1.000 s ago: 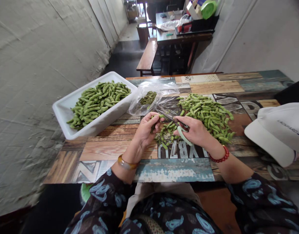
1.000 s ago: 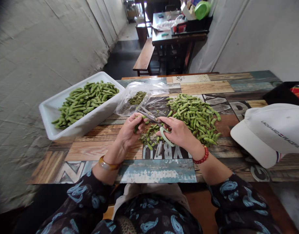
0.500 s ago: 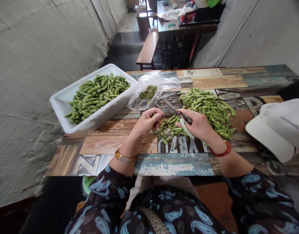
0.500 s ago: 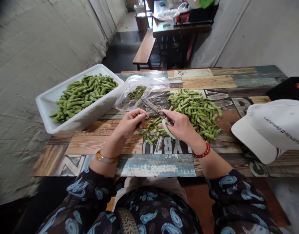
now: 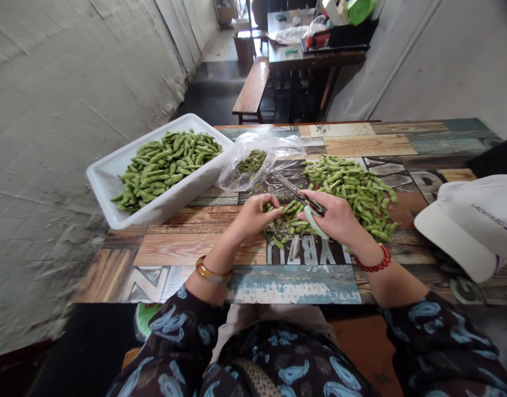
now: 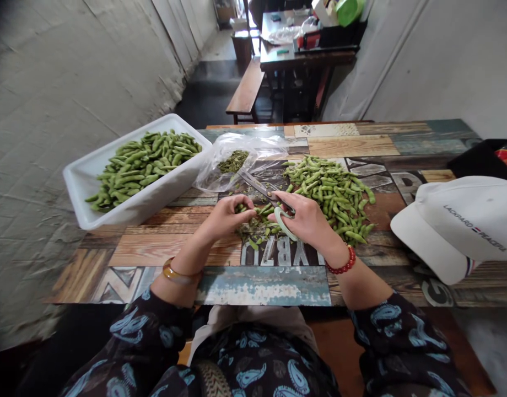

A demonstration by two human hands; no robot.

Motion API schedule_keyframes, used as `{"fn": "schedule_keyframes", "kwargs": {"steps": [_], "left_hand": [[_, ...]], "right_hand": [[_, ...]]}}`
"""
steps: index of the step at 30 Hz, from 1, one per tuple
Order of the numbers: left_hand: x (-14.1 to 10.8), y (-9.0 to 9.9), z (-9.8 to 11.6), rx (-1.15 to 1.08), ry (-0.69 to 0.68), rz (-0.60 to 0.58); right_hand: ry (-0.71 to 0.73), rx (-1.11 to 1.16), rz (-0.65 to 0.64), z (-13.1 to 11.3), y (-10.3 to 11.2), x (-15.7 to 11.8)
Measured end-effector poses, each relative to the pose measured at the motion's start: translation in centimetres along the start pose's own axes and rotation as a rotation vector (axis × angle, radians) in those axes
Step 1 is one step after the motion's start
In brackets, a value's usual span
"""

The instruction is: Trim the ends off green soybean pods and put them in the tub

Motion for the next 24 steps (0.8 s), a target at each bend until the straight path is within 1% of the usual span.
{"fn": "schedule_keyframes", "kwargs": {"steps": [2, 5, 8, 11, 13, 17, 24], "left_hand": [[-0.2, 0.5, 0.0, -0.265, 0.009, 0.023], [-0.5, 0.5, -0.5, -0.614, 0.051, 0.047], [-0.6, 0.3, -0.8, -0.766, 0.077, 0.083], [-0.7, 0.3, -1.1, -0.800, 0.112, 0.127], [-0.8, 0.2, -1.0, -0.796, 0.119, 0.127], [-0.7, 0.1, -0.7, -0.748, 0.080, 0.110], [-0.8, 0.3, -1.2, -0.691, 0.057, 0.147]], "right_hand": [[0.011, -0.011, 0.000, -0.1, 0.0, 0.0], [0.028, -0.029, -0.013, -0.3, -0.1, -0.1], [0.035, -0.032, -0.053, -0.4, -0.4, -0.1], [0.034, -0.029, -0.102, -0.5, -0.9, -0.1], [0.038, -0.023, -0.129, -0.5, -1.2, -0.1], [0.053, -0.010, -0.152, -0.6, -1.4, -0.1], [0.101, -0.013, -0.168, -1.2, -1.5, -0.2]]}}
Point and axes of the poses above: each hand's wrist, its own x-axis towards the middle knuckle, its own y-axis out of the back of the hand, z = x × y, the point moved 9 cm from there along x, towards the middle knuckle, and after that the axes turned 9 degrees about -z, right-handed, at the moved point
